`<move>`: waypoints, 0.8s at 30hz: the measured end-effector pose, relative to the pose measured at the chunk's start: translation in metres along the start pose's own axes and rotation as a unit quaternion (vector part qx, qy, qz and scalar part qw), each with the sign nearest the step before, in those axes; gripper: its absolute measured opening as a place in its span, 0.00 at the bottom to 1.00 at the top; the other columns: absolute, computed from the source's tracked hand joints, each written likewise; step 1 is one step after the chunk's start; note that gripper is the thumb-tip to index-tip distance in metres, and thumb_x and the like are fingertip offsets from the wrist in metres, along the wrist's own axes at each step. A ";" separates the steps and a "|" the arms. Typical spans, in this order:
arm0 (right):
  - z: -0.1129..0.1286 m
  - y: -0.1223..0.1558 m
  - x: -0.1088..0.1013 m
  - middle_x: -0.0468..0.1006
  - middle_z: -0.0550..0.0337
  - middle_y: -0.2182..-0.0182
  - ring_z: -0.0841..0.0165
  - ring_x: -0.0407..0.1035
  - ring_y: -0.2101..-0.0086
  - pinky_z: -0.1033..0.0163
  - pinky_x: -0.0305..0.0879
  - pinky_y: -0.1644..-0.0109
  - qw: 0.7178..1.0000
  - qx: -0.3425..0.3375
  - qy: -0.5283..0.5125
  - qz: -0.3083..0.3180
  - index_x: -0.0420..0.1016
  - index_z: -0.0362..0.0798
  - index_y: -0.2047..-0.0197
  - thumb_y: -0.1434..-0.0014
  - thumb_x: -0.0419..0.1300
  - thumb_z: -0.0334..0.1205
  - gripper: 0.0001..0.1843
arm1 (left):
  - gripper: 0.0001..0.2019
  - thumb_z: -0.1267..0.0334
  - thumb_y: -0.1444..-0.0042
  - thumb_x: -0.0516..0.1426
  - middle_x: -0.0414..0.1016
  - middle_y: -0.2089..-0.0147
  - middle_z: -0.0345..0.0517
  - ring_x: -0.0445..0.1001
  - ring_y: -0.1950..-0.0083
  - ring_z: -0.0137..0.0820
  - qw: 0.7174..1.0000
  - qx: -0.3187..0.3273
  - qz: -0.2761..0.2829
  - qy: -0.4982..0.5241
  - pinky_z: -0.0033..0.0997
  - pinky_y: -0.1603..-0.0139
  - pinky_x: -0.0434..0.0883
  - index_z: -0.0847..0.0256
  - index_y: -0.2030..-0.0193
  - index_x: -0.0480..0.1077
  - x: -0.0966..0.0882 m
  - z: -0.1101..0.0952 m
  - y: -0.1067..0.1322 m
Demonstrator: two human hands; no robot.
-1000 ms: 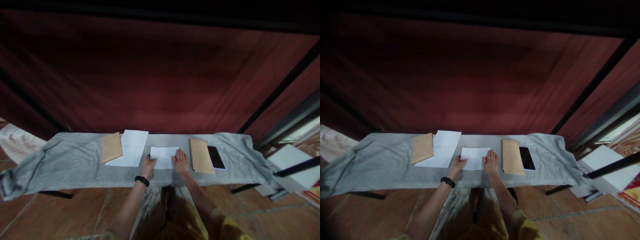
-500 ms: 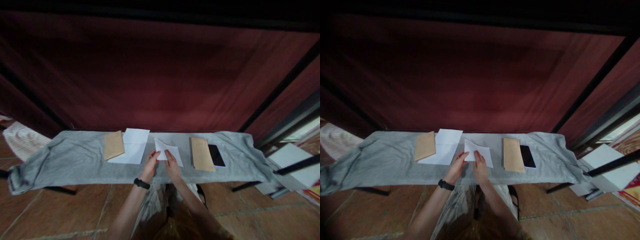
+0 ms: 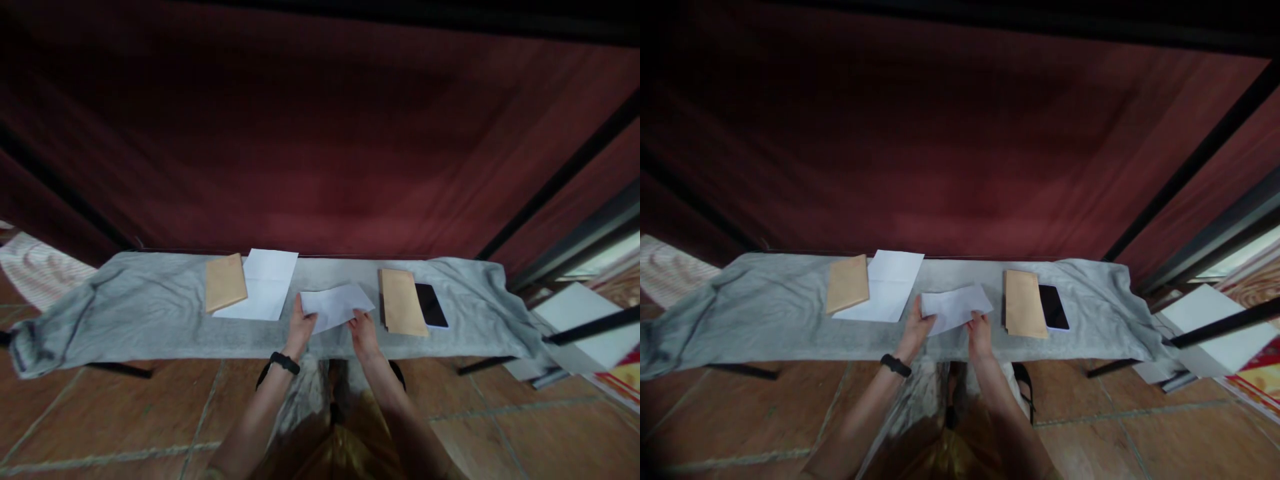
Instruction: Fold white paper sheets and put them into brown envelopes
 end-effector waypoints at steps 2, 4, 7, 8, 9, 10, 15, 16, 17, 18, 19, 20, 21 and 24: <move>-0.009 0.001 -0.019 0.81 0.56 0.61 0.61 0.78 0.62 0.55 0.75 0.57 1.000 0.001 0.028 -0.011 0.71 0.51 0.56 0.49 0.59 0.48 0.18 | 0.40 0.76 0.51 0.59 0.76 0.42 0.51 0.76 0.43 0.40 0.988 0.046 0.006 -0.147 0.39 0.38 0.70 0.62 0.29 0.57 -0.004 -0.005 -0.007; -0.013 0.002 -0.039 0.80 0.54 0.58 0.60 0.77 0.60 0.53 0.75 0.55 0.997 -0.006 0.062 -0.034 0.70 0.51 0.51 0.49 0.59 0.48 0.22 | 0.38 0.78 0.50 0.56 0.73 0.39 0.55 0.74 0.40 0.41 0.963 0.084 0.026 -0.254 0.39 0.36 0.69 0.64 0.30 0.59 -0.003 -0.007 -0.010; -0.011 0.006 -0.062 0.76 0.47 0.49 0.56 0.72 0.50 0.48 0.70 0.46 0.990 -0.029 0.117 -0.070 0.68 0.49 0.45 0.48 0.58 0.49 0.28 | 0.35 0.79 0.47 0.52 0.64 0.32 0.58 0.72 0.37 0.40 0.926 0.136 0.041 -0.349 0.37 0.34 0.67 0.65 0.31 0.61 0.004 -0.009 -0.008; -0.008 0.008 -0.067 0.73 0.46 0.45 0.55 0.69 0.45 0.47 0.66 0.41 0.987 -0.044 0.137 -0.077 0.68 0.48 0.44 0.47 0.57 0.48 0.28 | 0.34 0.79 0.46 0.51 0.61 0.30 0.58 0.72 0.37 0.39 0.916 0.150 0.043 -0.371 0.37 0.34 0.67 0.64 0.30 0.60 0.006 -0.009 -0.006; -0.003 0.011 -0.068 0.71 0.45 0.41 0.55 0.65 0.41 0.46 0.62 0.37 0.980 -0.069 0.168 -0.077 0.68 0.48 0.42 0.45 0.56 0.48 0.28 | 0.34 0.79 0.45 0.51 0.59 0.29 0.59 0.72 0.37 0.38 0.905 0.162 0.043 -0.391 0.36 0.33 0.67 0.64 0.30 0.60 0.009 -0.009 -0.004; 0.004 0.014 -0.065 0.68 0.45 0.38 0.55 0.62 0.38 0.46 0.58 0.34 0.970 -0.104 0.209 -0.068 0.68 0.48 0.41 0.43 0.55 0.48 0.28 | 0.33 0.78 0.44 0.50 0.57 0.28 0.59 0.71 0.36 0.38 0.893 0.175 0.042 -0.412 0.37 0.33 0.67 0.64 0.30 0.59 0.011 -0.010 -0.001; 0.016 0.030 -0.010 0.59 0.45 0.31 0.59 0.54 0.32 0.45 0.56 0.31 0.841 -0.279 0.460 0.060 0.61 0.46 0.32 0.29 0.42 0.47 0.28 | 0.30 0.75 0.40 0.49 0.49 0.24 0.61 0.56 0.26 0.48 0.810 0.235 0.003 -0.538 0.53 0.30 0.59 0.64 0.30 0.60 0.024 -0.016 0.010; 0.013 0.031 0.002 0.59 0.45 0.30 0.59 0.52 0.31 0.45 0.55 0.31 0.819 -0.292 0.487 0.085 0.60 0.46 0.30 0.28 0.41 0.47 0.28 | 0.29 0.73 0.38 0.49 0.48 0.23 0.60 0.52 0.25 0.49 0.794 0.250 0.009 -0.553 0.56 0.28 0.56 0.64 0.29 0.59 0.030 -0.016 0.013; 0.009 0.031 0.013 0.59 0.46 0.30 0.59 0.51 0.31 0.44 0.54 0.30 0.799 -0.299 0.510 0.108 0.59 0.46 0.30 0.28 0.40 0.47 0.29 | 0.28 0.70 0.37 0.49 0.48 0.23 0.59 0.49 0.24 0.49 0.782 0.267 0.025 -0.563 0.57 0.27 0.53 0.64 0.29 0.59 0.038 -0.014 0.017; 0.005 0.030 0.024 0.59 0.46 0.30 0.59 0.50 0.30 0.44 0.52 0.30 0.781 -0.300 0.532 0.130 0.58 0.45 0.29 0.27 0.40 0.47 0.29 | 0.28 0.68 0.35 0.48 0.48 0.23 0.58 0.46 0.23 0.48 0.772 0.283 0.047 -0.567 0.57 0.26 0.50 0.64 0.28 0.57 0.046 -0.011 0.020; 0.000 0.028 0.033 0.60 0.47 0.30 0.60 0.49 0.30 0.44 0.51 0.29 0.763 -0.297 0.553 0.152 0.58 0.44 0.28 0.27 0.39 0.47 0.30 | 0.28 0.66 0.34 0.48 0.49 0.23 0.57 0.45 0.22 0.46 0.764 0.295 0.070 -0.570 0.56 0.25 0.48 0.65 0.28 0.56 0.054 -0.007 0.024; -0.004 0.025 0.042 0.59 0.47 0.30 0.61 0.49 0.30 0.45 0.49 0.28 0.745 -0.290 0.575 0.173 0.57 0.44 0.28 0.27 0.37 0.47 0.31 | 0.28 0.65 0.33 0.47 0.49 0.23 0.57 0.44 0.22 0.45 0.757 0.302 0.091 -0.572 0.54 0.25 0.47 0.66 0.27 0.54 0.061 -0.002 0.027; -0.009 0.023 0.049 0.58 0.48 0.30 0.61 0.48 0.30 0.46 0.47 0.27 0.723 -0.282 0.600 0.193 0.56 0.42 0.27 0.26 0.36 0.47 0.31 | 0.29 0.65 0.33 0.46 0.50 0.23 0.56 0.44 0.22 0.43 0.752 0.304 0.109 -0.574 0.53 0.24 0.46 0.66 0.26 0.53 0.067 0.004 0.029; -0.019 0.014 0.060 0.55 0.48 0.29 0.63 0.47 0.29 0.49 0.43 0.26 0.677 -0.254 0.653 0.225 0.54 0.40 0.27 0.26 0.33 0.48 0.32 | 0.30 0.68 0.34 0.45 0.51 0.24 0.56 0.44 0.22 0.40 0.741 0.298 0.140 -0.585 0.50 0.24 0.46 0.67 0.26 0.50 0.075 0.017 0.032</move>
Point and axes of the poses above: each hand's wrist, its own y-axis away from the middle knuckle, its own x-axis out of the palm, z = x × y, the point moved 9 cm from there along -y, towards the middle knuckle
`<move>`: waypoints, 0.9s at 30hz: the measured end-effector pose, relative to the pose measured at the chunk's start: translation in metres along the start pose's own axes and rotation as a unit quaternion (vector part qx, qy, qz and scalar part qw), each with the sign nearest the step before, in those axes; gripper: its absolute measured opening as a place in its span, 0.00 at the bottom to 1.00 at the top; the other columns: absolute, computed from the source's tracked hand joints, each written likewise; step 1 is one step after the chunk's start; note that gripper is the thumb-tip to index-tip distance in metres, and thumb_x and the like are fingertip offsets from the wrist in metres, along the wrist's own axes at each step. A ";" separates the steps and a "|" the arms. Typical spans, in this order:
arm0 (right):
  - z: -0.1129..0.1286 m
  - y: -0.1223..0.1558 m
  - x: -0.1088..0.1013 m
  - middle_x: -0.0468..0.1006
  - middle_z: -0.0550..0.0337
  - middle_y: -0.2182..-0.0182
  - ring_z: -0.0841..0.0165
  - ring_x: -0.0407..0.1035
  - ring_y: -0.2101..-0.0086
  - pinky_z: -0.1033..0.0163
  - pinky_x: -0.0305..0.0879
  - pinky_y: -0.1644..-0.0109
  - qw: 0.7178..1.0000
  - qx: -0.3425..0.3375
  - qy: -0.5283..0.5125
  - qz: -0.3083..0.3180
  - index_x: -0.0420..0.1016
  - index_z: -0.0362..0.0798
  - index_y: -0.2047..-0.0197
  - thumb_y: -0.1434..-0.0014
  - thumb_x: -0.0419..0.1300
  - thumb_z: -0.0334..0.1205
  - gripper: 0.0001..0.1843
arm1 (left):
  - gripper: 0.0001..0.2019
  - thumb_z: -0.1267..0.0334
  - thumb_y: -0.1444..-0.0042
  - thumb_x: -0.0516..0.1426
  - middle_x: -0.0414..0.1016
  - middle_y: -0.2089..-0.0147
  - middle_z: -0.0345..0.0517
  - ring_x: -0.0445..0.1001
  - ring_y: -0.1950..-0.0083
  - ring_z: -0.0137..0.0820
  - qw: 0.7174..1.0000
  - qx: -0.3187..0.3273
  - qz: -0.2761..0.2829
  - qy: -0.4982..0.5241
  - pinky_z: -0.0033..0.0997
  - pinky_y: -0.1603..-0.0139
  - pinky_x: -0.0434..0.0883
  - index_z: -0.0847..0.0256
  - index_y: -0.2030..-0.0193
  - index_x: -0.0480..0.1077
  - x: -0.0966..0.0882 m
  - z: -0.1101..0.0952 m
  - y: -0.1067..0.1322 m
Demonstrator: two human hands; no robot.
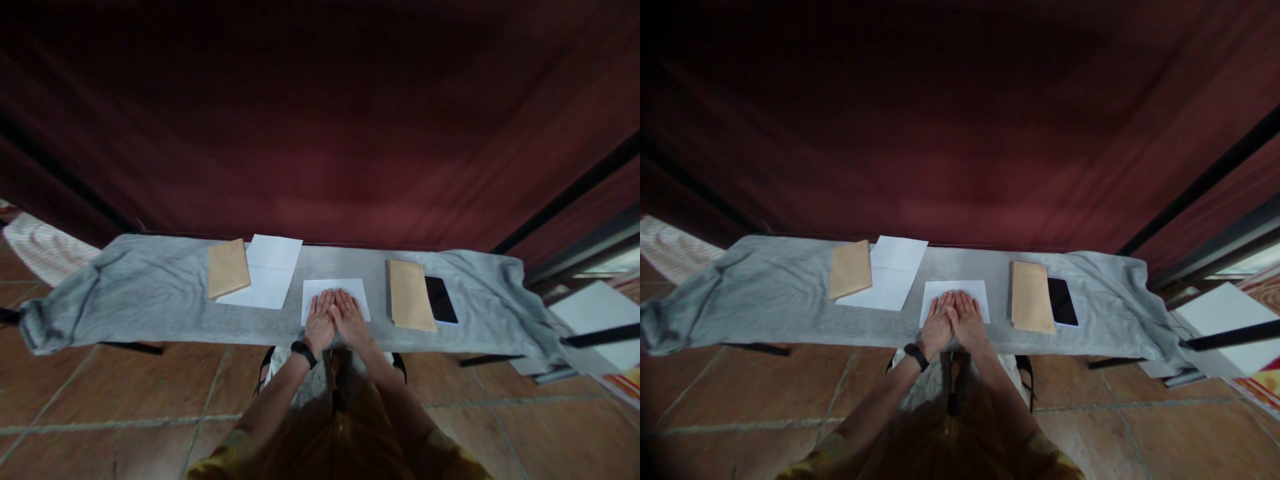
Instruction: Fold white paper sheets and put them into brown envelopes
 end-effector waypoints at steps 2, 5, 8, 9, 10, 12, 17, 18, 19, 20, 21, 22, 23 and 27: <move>-0.003 -0.003 0.003 0.55 0.49 0.29 0.63 0.47 0.29 0.49 0.41 0.26 1.000 0.005 0.022 0.016 0.54 0.41 0.27 0.26 0.34 0.48 0.32 | 0.30 0.68 0.35 0.45 0.52 0.24 0.57 0.44 0.22 0.40 1.000 -0.002 0.011 -0.001 0.50 0.24 0.46 0.68 0.25 0.50 0.005 0.000 0.000; -0.008 -0.003 0.005 0.54 0.50 0.28 0.61 0.46 0.29 0.49 0.39 0.26 0.999 0.007 0.037 0.017 0.54 0.42 0.27 0.26 0.35 0.49 0.32 | 0.30 0.68 0.34 0.44 0.51 0.24 0.57 0.45 0.22 0.41 1.000 -0.008 0.018 0.005 0.50 0.24 0.46 0.70 0.26 0.50 0.007 0.001 0.000; -0.013 0.000 0.004 0.54 0.48 0.29 0.60 0.47 0.29 0.48 0.41 0.26 0.999 0.008 0.039 -0.006 0.55 0.41 0.27 0.26 0.36 0.49 0.32 | 0.28 0.67 0.33 0.44 0.51 0.24 0.56 0.46 0.22 0.40 1.000 -0.014 0.012 0.016 0.50 0.24 0.47 0.68 0.26 0.52 0.003 0.003 0.000; -0.015 0.002 0.003 0.55 0.47 0.29 0.59 0.47 0.29 0.48 0.41 0.27 0.999 0.006 0.039 -0.017 0.55 0.41 0.27 0.26 0.37 0.49 0.32 | 0.28 0.66 0.32 0.44 0.51 0.24 0.56 0.46 0.23 0.40 1.000 -0.013 0.008 0.021 0.50 0.24 0.47 0.67 0.26 0.52 0.002 0.004 0.001; -0.017 0.003 0.001 0.55 0.47 0.29 0.58 0.48 0.29 0.47 0.42 0.27 0.999 0.003 0.038 -0.028 0.55 0.40 0.27 0.26 0.38 0.48 0.32 | 0.28 0.64 0.32 0.45 0.51 0.24 0.55 0.47 0.23 0.40 1.000 -0.012 0.003 0.025 0.50 0.24 0.47 0.65 0.26 0.53 -0.001 0.005 0.002; -0.023 0.006 -0.002 0.56 0.46 0.29 0.57 0.49 0.30 0.46 0.45 0.28 0.998 0.002 0.037 -0.050 0.56 0.41 0.27 0.27 0.41 0.48 0.31 | 0.28 0.60 0.31 0.47 0.51 0.24 0.55 0.47 0.23 0.41 0.999 -0.008 -0.005 0.036 0.52 0.24 0.47 0.61 0.26 0.54 -0.005 0.008 0.005; -0.042 0.015 -0.011 0.57 0.45 0.30 0.55 0.51 0.31 0.43 0.47 0.29 0.996 0.008 0.028 -0.090 0.56 0.42 0.27 0.27 0.43 0.50 0.31 | 0.29 0.52 0.33 0.52 0.52 0.24 0.53 0.50 0.23 0.44 0.999 -0.003 -0.008 0.046 0.53 0.25 0.47 0.54 0.27 0.56 -0.012 0.017 0.012; -0.045 0.017 -0.012 0.57 0.44 0.30 0.55 0.51 0.31 0.43 0.47 0.29 0.995 0.011 0.024 -0.098 0.56 0.42 0.27 0.27 0.43 0.50 0.32 | 0.30 0.51 0.33 0.52 0.52 0.24 0.53 0.50 0.23 0.44 0.999 -0.003 -0.005 0.045 0.53 0.25 0.47 0.54 0.27 0.56 -0.012 0.018 0.013; -0.049 0.019 -0.014 0.57 0.43 0.30 0.54 0.52 0.31 0.42 0.47 0.29 0.994 0.018 0.020 -0.107 0.56 0.41 0.28 0.27 0.42 0.51 0.32 | 0.30 0.51 0.33 0.53 0.51 0.24 0.53 0.49 0.23 0.44 0.999 -0.003 -0.001 0.043 0.53 0.25 0.47 0.54 0.27 0.56 -0.012 0.018 0.014; -0.052 0.020 -0.015 0.58 0.41 0.30 0.53 0.53 0.31 0.42 0.47 0.29 0.993 0.028 0.017 -0.117 0.57 0.39 0.28 0.27 0.42 0.52 0.33 | 0.30 0.51 0.33 0.53 0.51 0.24 0.53 0.49 0.23 0.45 0.999 -0.003 0.002 0.041 0.53 0.25 0.47 0.54 0.27 0.56 -0.012 0.018 0.014; -0.055 0.021 -0.017 0.58 0.40 0.31 0.52 0.53 0.32 0.41 0.47 0.29 0.991 0.040 0.015 -0.127 0.57 0.38 0.28 0.27 0.42 0.53 0.34 | 0.30 0.51 0.33 0.53 0.51 0.24 0.53 0.49 0.23 0.45 0.999 -0.004 0.005 0.039 0.54 0.25 0.48 0.54 0.27 0.55 -0.011 0.018 0.014; -0.057 0.020 -0.019 0.58 0.37 0.31 0.51 0.54 0.32 0.40 0.47 0.29 0.989 0.054 0.014 -0.137 0.58 0.36 0.29 0.27 0.42 0.53 0.35 | 0.30 0.51 0.33 0.53 0.50 0.23 0.54 0.49 0.23 0.45 0.999 -0.003 0.007 0.037 0.54 0.25 0.48 0.54 0.26 0.55 -0.011 0.017 0.013; -0.058 0.019 -0.020 0.58 0.35 0.31 0.50 0.54 0.32 0.39 0.47 0.30 0.987 0.067 0.014 -0.145 0.58 0.34 0.29 0.27 0.42 0.54 0.35 | 0.30 0.50 0.33 0.52 0.50 0.23 0.54 0.49 0.23 0.46 0.999 -0.003 0.008 0.036 0.55 0.25 0.48 0.54 0.26 0.55 -0.010 0.017 0.013; -0.042 -0.001 -0.018 0.56 0.36 0.30 0.50 0.50 0.31 0.38 0.45 0.29 0.989 0.059 0.016 -0.131 0.57 0.33 0.29 0.26 0.41 0.50 0.34 | 0.30 0.51 0.32 0.51 0.50 0.23 0.57 0.49 0.23 0.46 1.000 -0.001 0.013 0.026 0.55 0.26 0.48 0.57 0.26 0.55 -0.009 0.014 0.012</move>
Point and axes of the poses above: each hand's wrist, its own y-axis away from the middle knuckle, its own x-axis out of the palm, z = x × y, the point moved 9 cm from there along -y, towards the middle knuckle
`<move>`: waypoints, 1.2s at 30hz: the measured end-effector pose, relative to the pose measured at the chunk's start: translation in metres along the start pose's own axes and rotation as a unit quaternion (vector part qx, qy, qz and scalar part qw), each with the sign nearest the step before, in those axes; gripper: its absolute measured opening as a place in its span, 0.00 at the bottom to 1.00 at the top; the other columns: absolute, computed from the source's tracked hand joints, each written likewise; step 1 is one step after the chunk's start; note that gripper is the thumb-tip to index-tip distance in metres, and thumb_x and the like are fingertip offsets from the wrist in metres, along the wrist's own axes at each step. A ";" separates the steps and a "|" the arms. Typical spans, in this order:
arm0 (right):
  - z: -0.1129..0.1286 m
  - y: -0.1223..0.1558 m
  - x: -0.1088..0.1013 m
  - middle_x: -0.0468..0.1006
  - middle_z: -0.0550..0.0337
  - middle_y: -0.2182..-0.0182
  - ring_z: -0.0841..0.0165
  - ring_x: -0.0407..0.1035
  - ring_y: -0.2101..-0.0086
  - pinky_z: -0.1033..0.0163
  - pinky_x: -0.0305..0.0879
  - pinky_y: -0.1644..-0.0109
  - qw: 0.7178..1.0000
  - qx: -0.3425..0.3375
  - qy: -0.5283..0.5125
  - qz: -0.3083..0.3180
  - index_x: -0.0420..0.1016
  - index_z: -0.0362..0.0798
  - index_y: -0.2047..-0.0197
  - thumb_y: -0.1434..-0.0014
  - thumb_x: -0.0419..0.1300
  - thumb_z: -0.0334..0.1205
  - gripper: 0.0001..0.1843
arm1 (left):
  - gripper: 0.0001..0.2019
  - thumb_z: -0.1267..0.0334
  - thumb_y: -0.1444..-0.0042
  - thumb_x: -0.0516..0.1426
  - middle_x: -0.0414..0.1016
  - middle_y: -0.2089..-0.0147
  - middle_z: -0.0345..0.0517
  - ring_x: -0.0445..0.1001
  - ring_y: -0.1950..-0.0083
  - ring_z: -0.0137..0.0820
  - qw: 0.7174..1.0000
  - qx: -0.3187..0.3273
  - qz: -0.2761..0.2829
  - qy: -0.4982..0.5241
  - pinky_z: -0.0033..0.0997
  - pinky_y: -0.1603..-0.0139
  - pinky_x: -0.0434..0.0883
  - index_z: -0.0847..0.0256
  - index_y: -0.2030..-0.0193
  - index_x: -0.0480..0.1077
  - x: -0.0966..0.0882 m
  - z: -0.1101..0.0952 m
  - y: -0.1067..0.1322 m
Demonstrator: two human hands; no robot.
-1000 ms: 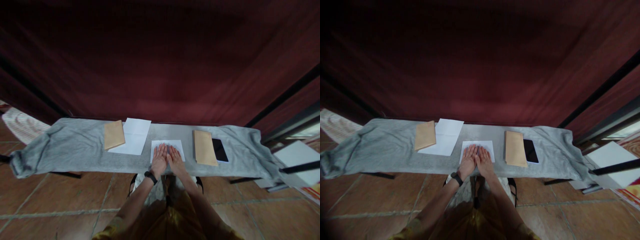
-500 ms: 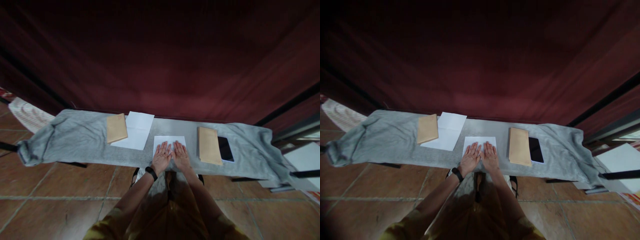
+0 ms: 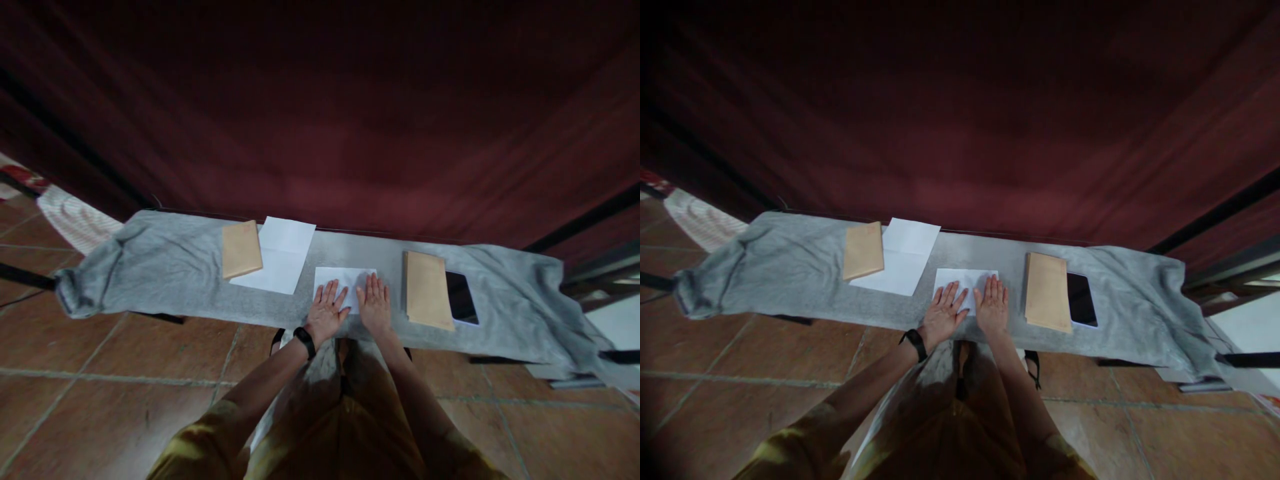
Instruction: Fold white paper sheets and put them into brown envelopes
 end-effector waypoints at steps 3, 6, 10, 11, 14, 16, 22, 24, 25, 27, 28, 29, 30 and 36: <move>0.030 -0.015 0.020 0.55 0.43 0.29 0.55 0.48 0.30 0.42 0.45 0.28 0.995 -0.066 -0.013 0.074 0.58 0.40 0.28 0.26 0.39 0.46 0.30 | 0.30 0.53 0.33 0.50 0.52 0.24 0.59 0.49 0.23 0.47 1.000 0.005 0.009 -0.011 0.56 0.26 0.47 0.61 0.26 0.54 0.002 -0.001 -0.001; 0.044 -0.025 0.035 0.57 0.47 0.29 0.58 0.49 0.30 0.43 0.44 0.28 0.989 -0.088 -0.011 0.120 0.59 0.44 0.29 0.26 0.39 0.45 0.29 | 0.30 0.54 0.33 0.50 0.55 0.26 0.60 0.50 0.24 0.47 1.000 0.012 0.014 -0.019 0.56 0.26 0.47 0.65 0.27 0.56 0.004 -0.003 -0.001; 0.041 -0.032 0.038 0.57 0.49 0.29 0.57 0.50 0.30 0.44 0.45 0.28 0.991 -0.087 0.003 0.103 0.61 0.45 0.29 0.27 0.41 0.45 0.28 | 0.30 0.53 0.32 0.49 0.55 0.26 0.60 0.51 0.24 0.46 1.000 0.010 0.007 -0.013 0.54 0.25 0.47 0.65 0.28 0.57 0.003 -0.001 -0.001; 0.037 -0.033 0.037 0.57 0.49 0.30 0.57 0.50 0.30 0.44 0.45 0.28 0.992 -0.084 0.005 0.093 0.60 0.45 0.29 0.27 0.42 0.45 0.28 | 0.30 0.52 0.32 0.49 0.55 0.25 0.59 0.50 0.24 0.45 1.000 0.009 0.003 -0.009 0.54 0.25 0.47 0.63 0.28 0.57 0.003 0.000 -0.001; 0.025 -0.033 0.032 0.58 0.47 0.30 0.55 0.52 0.31 0.42 0.48 0.29 0.996 -0.068 0.012 0.063 0.60 0.45 0.29 0.27 0.43 0.46 0.28 | 0.29 0.53 0.32 0.49 0.53 0.24 0.54 0.49 0.23 0.42 1.000 0.006 -0.012 -0.001 0.52 0.25 0.47 0.59 0.26 0.55 0.002 0.003 0.001; 0.018 -0.032 0.029 0.58 0.45 0.30 0.54 0.53 0.31 0.41 0.48 0.30 0.997 -0.056 0.018 0.047 0.59 0.43 0.29 0.27 0.43 0.47 0.29 | 0.29 0.54 0.31 0.48 0.52 0.24 0.53 0.49 0.23 0.40 1.000 0.002 -0.018 0.002 0.51 0.25 0.48 0.58 0.26 0.53 0.002 0.005 0.002; 0.012 -0.029 0.025 0.57 0.40 0.30 0.52 0.53 0.32 0.40 0.48 0.30 0.998 -0.044 0.020 0.028 0.57 0.39 0.28 0.27 0.42 0.48 0.31 | 0.29 0.55 0.29 0.43 0.51 0.24 0.57 0.47 0.23 0.40 0.999 -0.051 -0.004 0.015 0.50 0.24 0.47 0.67 0.26 0.53 0.008 0.013 -0.013; 0.013 -0.029 0.025 0.57 0.42 0.30 0.53 0.52 0.31 0.40 0.47 0.30 0.999 -0.041 0.018 0.027 0.57 0.41 0.28 0.27 0.42 0.47 0.31 | 0.28 0.55 0.29 0.41 0.50 0.24 0.57 0.46 0.23 0.42 0.998 -0.060 0.006 0.024 0.52 0.25 0.47 0.66 0.27 0.55 0.010 0.013 -0.024; 0.014 -0.029 0.025 0.57 0.43 0.30 0.53 0.52 0.31 0.40 0.47 0.30 0.999 -0.039 0.019 0.029 0.57 0.42 0.28 0.27 0.41 0.46 0.30 | 0.28 0.56 0.29 0.41 0.51 0.24 0.57 0.47 0.23 0.42 0.998 -0.059 0.011 0.031 0.53 0.25 0.47 0.66 0.27 0.55 0.011 0.012 -0.030; 0.014 -0.029 0.026 0.57 0.44 0.30 0.54 0.52 0.31 0.41 0.46 0.29 0.998 -0.035 0.025 0.036 0.57 0.42 0.28 0.28 0.41 0.44 0.30 | 0.28 0.56 0.29 0.40 0.53 0.24 0.55 0.47 0.23 0.41 0.998 -0.052 0.015 0.043 0.54 0.25 0.47 0.64 0.27 0.56 0.013 0.010 -0.041; 0.014 -0.030 0.026 0.57 0.44 0.30 0.54 0.51 0.31 0.42 0.46 0.29 0.998 -0.033 0.028 0.038 0.58 0.42 0.28 0.28 0.41 0.43 0.30 | 0.28 0.56 0.29 0.40 0.54 0.25 0.54 0.47 0.23 0.40 0.998 -0.049 0.012 0.049 0.54 0.25 0.47 0.63 0.27 0.55 0.013 0.009 -0.046; 0.014 -0.030 0.026 0.57 0.44 0.30 0.55 0.51 0.31 0.42 0.46 0.29 0.998 -0.031 0.030 0.039 0.58 0.42 0.28 0.29 0.41 0.42 0.29 | 0.28 0.55 0.29 0.40 0.54 0.25 0.54 0.48 0.23 0.39 0.997 -0.050 0.007 0.053 0.53 0.25 0.47 0.63 0.26 0.54 0.013 0.010 -0.050; 0.014 -0.030 0.026 0.57 0.45 0.30 0.55 0.52 0.31 0.42 0.46 0.29 0.998 -0.029 0.031 0.039 0.58 0.42 0.28 0.29 0.42 0.41 0.29 | 0.28 0.55 0.29 0.40 0.54 0.25 0.54 0.48 0.23 0.39 0.997 -0.053 0.000 0.056 0.52 0.25 0.47 0.63 0.26 0.54 0.012 0.012 -0.053; 0.012 -0.031 0.028 0.58 0.43 0.30 0.54 0.53 0.31 0.42 0.47 0.29 0.999 -0.023 0.021 0.038 0.60 0.41 0.30 0.28 0.44 0.43 0.28 | 0.30 0.51 0.29 0.42 0.54 0.25 0.56 0.48 0.23 0.40 0.994 -0.090 -0.043 0.050 0.49 0.25 0.48 0.64 0.26 0.53 0.006 0.034 -0.049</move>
Point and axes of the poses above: each hand's wrist, its own y-axis away from the middle knuckle, its own x-axis out of the palm, z = x × y, the point moved 9 cm from there along -y, towards the middle knuckle
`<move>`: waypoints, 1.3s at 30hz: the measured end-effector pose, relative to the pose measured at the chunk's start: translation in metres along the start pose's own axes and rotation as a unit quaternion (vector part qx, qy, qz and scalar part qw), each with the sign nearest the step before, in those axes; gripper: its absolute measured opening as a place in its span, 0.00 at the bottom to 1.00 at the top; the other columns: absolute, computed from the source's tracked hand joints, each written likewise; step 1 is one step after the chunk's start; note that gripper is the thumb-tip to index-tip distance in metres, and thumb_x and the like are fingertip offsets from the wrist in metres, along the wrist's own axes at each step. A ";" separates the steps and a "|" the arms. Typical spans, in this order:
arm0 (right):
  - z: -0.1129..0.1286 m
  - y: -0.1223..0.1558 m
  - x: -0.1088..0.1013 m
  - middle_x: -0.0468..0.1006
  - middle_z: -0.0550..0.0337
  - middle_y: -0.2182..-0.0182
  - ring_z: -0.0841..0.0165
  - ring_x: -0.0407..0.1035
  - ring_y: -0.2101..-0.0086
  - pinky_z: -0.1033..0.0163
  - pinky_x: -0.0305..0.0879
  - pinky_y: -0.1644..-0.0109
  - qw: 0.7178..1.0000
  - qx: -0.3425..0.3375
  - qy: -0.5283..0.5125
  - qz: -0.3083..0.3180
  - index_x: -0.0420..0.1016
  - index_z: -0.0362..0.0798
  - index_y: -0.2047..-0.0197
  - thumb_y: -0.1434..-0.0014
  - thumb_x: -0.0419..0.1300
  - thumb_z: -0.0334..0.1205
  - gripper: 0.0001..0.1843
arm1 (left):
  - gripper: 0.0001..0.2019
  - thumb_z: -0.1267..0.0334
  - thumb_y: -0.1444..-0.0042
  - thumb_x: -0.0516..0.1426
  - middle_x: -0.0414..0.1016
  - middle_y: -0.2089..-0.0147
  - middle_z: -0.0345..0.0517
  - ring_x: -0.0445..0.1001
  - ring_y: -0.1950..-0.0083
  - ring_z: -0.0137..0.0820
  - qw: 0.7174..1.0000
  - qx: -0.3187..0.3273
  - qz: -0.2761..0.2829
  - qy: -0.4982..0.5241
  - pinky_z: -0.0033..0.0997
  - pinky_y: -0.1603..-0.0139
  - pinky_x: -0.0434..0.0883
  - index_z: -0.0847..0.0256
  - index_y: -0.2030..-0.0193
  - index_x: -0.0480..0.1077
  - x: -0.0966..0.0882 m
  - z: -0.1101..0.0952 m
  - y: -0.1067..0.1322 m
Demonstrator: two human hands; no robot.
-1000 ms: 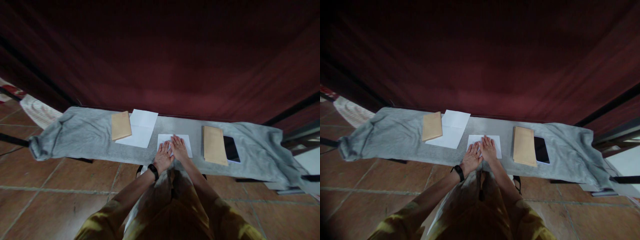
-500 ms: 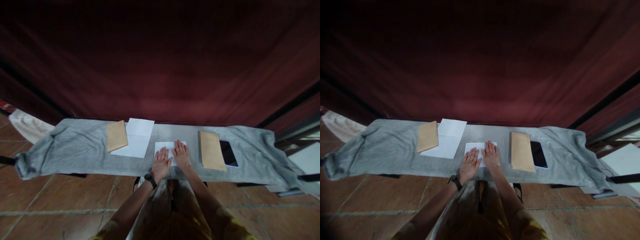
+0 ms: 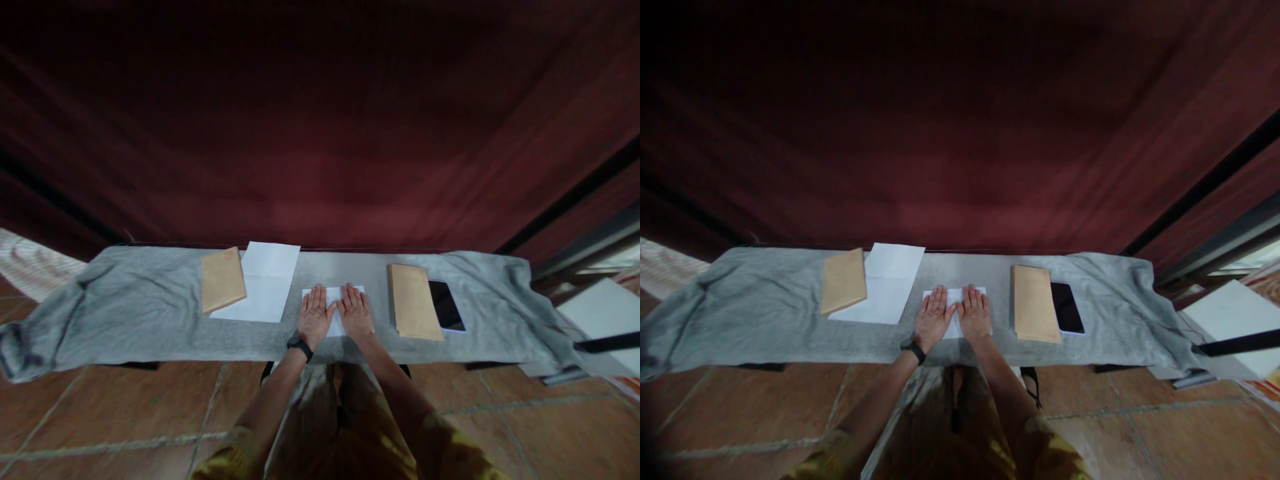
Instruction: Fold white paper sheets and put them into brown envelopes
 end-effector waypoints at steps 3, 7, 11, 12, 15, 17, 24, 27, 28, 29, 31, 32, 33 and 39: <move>-0.001 0.000 0.000 0.58 0.42 0.30 0.54 0.53 0.31 0.42 0.47 0.29 1.000 -0.002 -0.001 -0.006 0.59 0.40 0.29 0.27 0.45 0.45 0.29 | 0.30 0.52 0.29 0.42 0.53 0.25 0.59 0.48 0.23 0.42 1.000 -0.023 -0.014 -0.013 0.49 0.25 0.48 0.67 0.27 0.54 -0.006 0.014 0.007; -0.001 0.000 -0.001 0.57 0.43 0.30 0.54 0.53 0.32 0.41 0.48 0.29 1.000 -0.009 0.002 -0.015 0.59 0.42 0.29 0.27 0.43 0.46 0.29 | 0.30 0.54 0.30 0.44 0.55 0.25 0.59 0.48 0.23 0.42 0.998 -0.046 -0.026 -0.022 0.49 0.25 0.49 0.68 0.27 0.54 -0.011 0.025 0.015; 0.005 0.000 0.000 0.58 0.43 0.31 0.53 0.54 0.32 0.41 0.48 0.30 1.000 0.012 0.003 -0.015 0.59 0.41 0.29 0.26 0.42 0.48 0.30 | 0.29 0.56 0.31 0.44 0.55 0.25 0.58 0.49 0.23 0.42 0.998 -0.051 -0.029 -0.031 0.50 0.25 0.49 0.67 0.26 0.54 -0.012 0.027 0.016; 0.009 0.000 0.003 0.59 0.44 0.31 0.54 0.54 0.32 0.42 0.48 0.30 1.000 0.010 0.002 -0.010 0.59 0.41 0.29 0.26 0.41 0.47 0.29 | 0.29 0.56 0.31 0.45 0.55 0.25 0.58 0.49 0.23 0.42 0.998 -0.049 -0.028 -0.037 0.50 0.25 0.50 0.67 0.26 0.54 -0.012 0.027 0.016; 0.031 0.006 0.012 0.60 0.48 0.31 0.57 0.54 0.32 0.45 0.47 0.29 1.000 -0.027 -0.003 0.015 0.61 0.43 0.30 0.26 0.41 0.46 0.28 | 0.28 0.59 0.31 0.45 0.54 0.25 0.57 0.49 0.23 0.43 0.997 -0.033 -0.023 -0.065 0.52 0.26 0.52 0.64 0.26 0.54 -0.013 0.024 0.016; 0.040 0.010 0.017 0.60 0.50 0.30 0.57 0.55 0.32 0.46 0.46 0.28 0.999 -0.046 0.003 0.023 0.62 0.44 0.30 0.26 0.42 0.46 0.27 | 0.28 0.61 0.32 0.45 0.53 0.24 0.56 0.49 0.23 0.44 0.996 -0.024 -0.012 -0.087 0.52 0.27 0.52 0.62 0.26 0.54 -0.013 0.022 0.016; 0.016 0.017 0.008 0.60 0.46 0.31 0.57 0.55 0.33 0.48 0.48 0.29 0.997 -0.015 0.068 -0.016 0.59 0.42 0.29 0.27 0.47 0.46 0.28 | 0.28 0.56 0.30 0.45 0.51 0.24 0.55 0.50 0.23 0.43 0.991 -0.042 0.010 -0.128 0.49 0.26 0.50 0.62 0.26 0.54 -0.011 0.023 0.014; 0.002 0.023 -0.002 0.60 0.44 0.31 0.55 0.56 0.33 0.47 0.49 0.30 0.995 -0.003 0.090 -0.038 0.58 0.42 0.28 0.27 0.47 0.46 0.29 | 0.28 0.54 0.30 0.44 0.51 0.24 0.55 0.50 0.23 0.43 0.990 -0.038 0.011 -0.132 0.49 0.25 0.50 0.61 0.26 0.54 -0.011 0.022 0.014; -0.002 0.026 -0.004 0.61 0.43 0.31 0.54 0.57 0.33 0.46 0.49 0.31 0.994 0.000 0.096 -0.044 0.58 0.41 0.28 0.27 0.46 0.46 0.29 | 0.28 0.54 0.29 0.43 0.51 0.24 0.55 0.49 0.23 0.43 0.990 -0.037 0.011 -0.134 0.49 0.25 0.50 0.62 0.26 0.54 -0.011 0.022 0.014; -0.005 0.029 -0.007 0.61 0.42 0.32 0.54 0.57 0.34 0.46 0.50 0.31 0.994 0.003 0.101 -0.049 0.58 0.40 0.28 0.26 0.46 0.46 0.29 | 0.29 0.54 0.29 0.43 0.51 0.24 0.56 0.49 0.23 0.43 0.990 -0.036 0.012 -0.135 0.49 0.25 0.50 0.62 0.26 0.54 -0.011 0.022 0.014; -0.011 0.034 -0.012 0.62 0.41 0.32 0.53 0.58 0.34 0.45 0.50 0.32 0.992 0.009 0.109 -0.057 0.58 0.39 0.29 0.26 0.45 0.46 0.29 | 0.30 0.52 0.29 0.43 0.50 0.24 0.58 0.49 0.23 0.44 0.990 -0.034 0.014 -0.137 0.49 0.25 0.49 0.64 0.26 0.53 -0.012 0.022 0.015; -0.014 0.037 -0.014 0.62 0.41 0.32 0.53 0.59 0.34 0.45 0.51 0.32 0.992 0.011 0.111 -0.060 0.58 0.39 0.29 0.26 0.45 0.46 0.29 | 0.30 0.51 0.30 0.43 0.50 0.24 0.59 0.49 0.23 0.45 0.990 -0.034 0.016 -0.137 0.49 0.25 0.49 0.65 0.26 0.53 -0.012 0.022 0.015; -0.017 0.040 -0.017 0.62 0.41 0.32 0.53 0.59 0.35 0.45 0.51 0.32 0.991 0.014 0.113 -0.064 0.59 0.38 0.29 0.26 0.44 0.46 0.29 | 0.31 0.50 0.30 0.44 0.50 0.24 0.59 0.49 0.23 0.45 0.990 -0.033 0.018 -0.136 0.50 0.25 0.49 0.65 0.26 0.53 -0.011 0.022 0.016; -0.032 0.053 -0.030 0.66 0.38 0.35 0.53 0.61 0.36 0.45 0.52 0.33 0.988 0.046 0.114 -0.093 0.60 0.35 0.30 0.27 0.44 0.43 0.29 | 0.34 0.45 0.31 0.43 0.49 0.24 0.60 0.48 0.23 0.46 0.991 -0.031 0.023 -0.129 0.49 0.25 0.48 0.65 0.25 0.52 -0.011 0.023 0.016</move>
Point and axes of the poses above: each hand's wrist, its own y-axis away from the middle knuckle, its own x-axis out of the palm, z = x × y, the point moved 9 cm from there along -y, towards the middle knuckle
